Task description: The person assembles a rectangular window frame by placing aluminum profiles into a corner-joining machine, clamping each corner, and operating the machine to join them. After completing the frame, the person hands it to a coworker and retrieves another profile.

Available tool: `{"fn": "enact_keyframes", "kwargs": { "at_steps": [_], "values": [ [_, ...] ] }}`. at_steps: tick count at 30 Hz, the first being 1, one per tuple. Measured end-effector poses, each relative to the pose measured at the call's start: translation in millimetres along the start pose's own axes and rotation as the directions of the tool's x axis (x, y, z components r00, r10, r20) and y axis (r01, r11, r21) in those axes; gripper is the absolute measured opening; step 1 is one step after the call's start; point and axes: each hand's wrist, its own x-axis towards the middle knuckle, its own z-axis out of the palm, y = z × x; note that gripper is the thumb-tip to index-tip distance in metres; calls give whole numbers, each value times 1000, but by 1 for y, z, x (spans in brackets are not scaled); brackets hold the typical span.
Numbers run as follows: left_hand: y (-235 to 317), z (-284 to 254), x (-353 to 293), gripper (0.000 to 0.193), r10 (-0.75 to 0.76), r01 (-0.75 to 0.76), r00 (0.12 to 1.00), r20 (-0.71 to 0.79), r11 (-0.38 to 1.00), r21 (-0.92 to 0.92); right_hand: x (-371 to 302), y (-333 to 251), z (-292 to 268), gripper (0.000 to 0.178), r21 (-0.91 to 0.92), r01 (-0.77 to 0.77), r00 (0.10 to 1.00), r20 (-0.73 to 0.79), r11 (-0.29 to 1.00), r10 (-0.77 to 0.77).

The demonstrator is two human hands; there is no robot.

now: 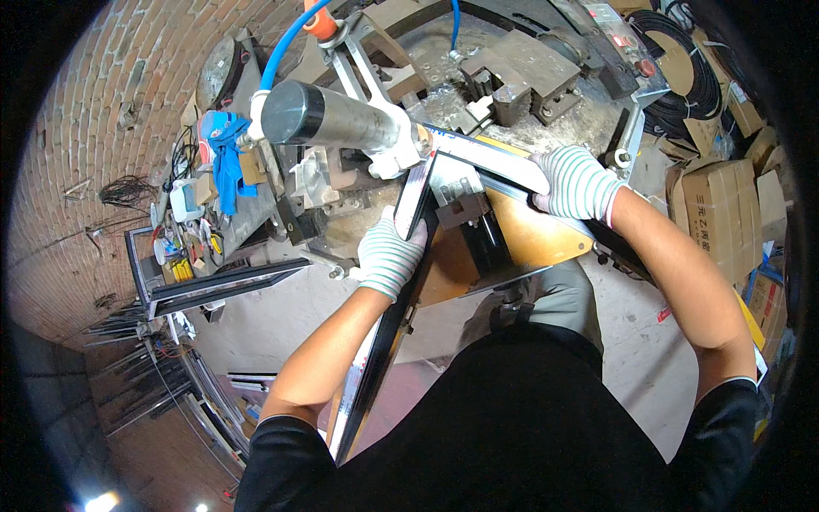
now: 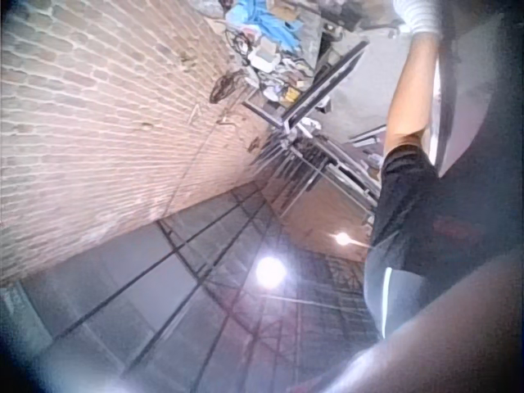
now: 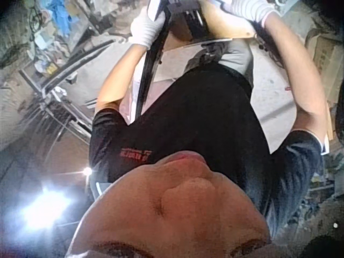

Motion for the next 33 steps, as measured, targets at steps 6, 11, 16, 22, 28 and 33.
{"fn": "enact_keyframes", "kwargs": {
  "at_steps": [6, 11, 16, 22, 28, 33],
  "values": [
    [-2, 0, -2, 49, 25, -26, 1000, -19, 999, -38, 0, 2, 2, 50, 28, 30, 999, -27, 999, -29],
    [0, -1, -3, 49, 28, -29, 999, -40, 999, -22, 0, 1, 2, 50, 18, 16, 1000, -21, 1000, -16],
    [-2, 1, -3, 48, 43, -44, 998, -47, 999, -20, -1, 0, 0, 49, 21, 27, 999, -27, 999, -26],
    [-5, 5, -3, 53, 104, -105, 990, -90, 994, -6, -1, -2, -3, 45, 17, 19, 1000, -11, 1000, -19],
    [-4, 4, -3, 53, 72, -73, 996, -58, 997, -5, -2, -1, -2, 42, 45, 33, 999, -31, 998, -32],
    [-3, 4, -2, 50, 44, -43, 997, -65, 999, 8, -2, -1, -3, 41, 28, 16, 1000, -12, 999, -16]
  ]
}}
